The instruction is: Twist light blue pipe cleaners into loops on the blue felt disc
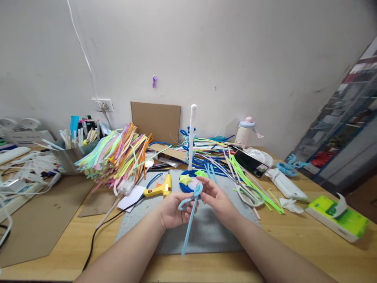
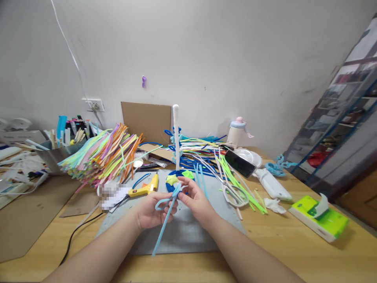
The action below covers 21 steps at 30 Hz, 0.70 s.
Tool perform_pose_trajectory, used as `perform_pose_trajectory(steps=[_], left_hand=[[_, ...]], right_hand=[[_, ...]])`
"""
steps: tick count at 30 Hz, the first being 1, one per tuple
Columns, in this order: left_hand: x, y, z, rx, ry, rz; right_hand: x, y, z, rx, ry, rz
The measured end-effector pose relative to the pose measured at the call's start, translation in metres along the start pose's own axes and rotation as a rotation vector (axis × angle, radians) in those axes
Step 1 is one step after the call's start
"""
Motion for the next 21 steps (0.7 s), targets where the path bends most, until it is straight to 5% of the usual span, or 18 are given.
perform_pose_trajectory(steps=[4,7,11,14,21], left_hand=[[-0.002,0.001,0.003,0.037,-0.161,0.054],[0.000,-0.002,0.004,0.126,-0.147,0.052],[0.006,-0.005,0.005,0.243,0.156,-0.079],[0.009,-0.001,0.007,0.336,0.365,-0.062],[0.007,0.004,0.006,0.320,0.528,-0.079]], right_hand=[[-0.001,-0.006,0.012,-0.127,-0.126,0.102],[0.000,-0.007,0.010,-0.073,-0.045,0.044],[0.004,-0.005,-0.001,0.157,0.151,-0.132],[0.005,-0.002,-0.006,0.280,0.247,-0.156],[0.004,-0.001,-0.005,0.352,0.332,-0.150]])
Point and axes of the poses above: each hand's wrist, its own x-axis towards the middle knuckle, its own y-axis out of the palm, z = x × y, the point moved 1 cm from there along x, towards the middle knuckle, and after that the axes turned 8 degrees about -x, right-handed, at the moved point
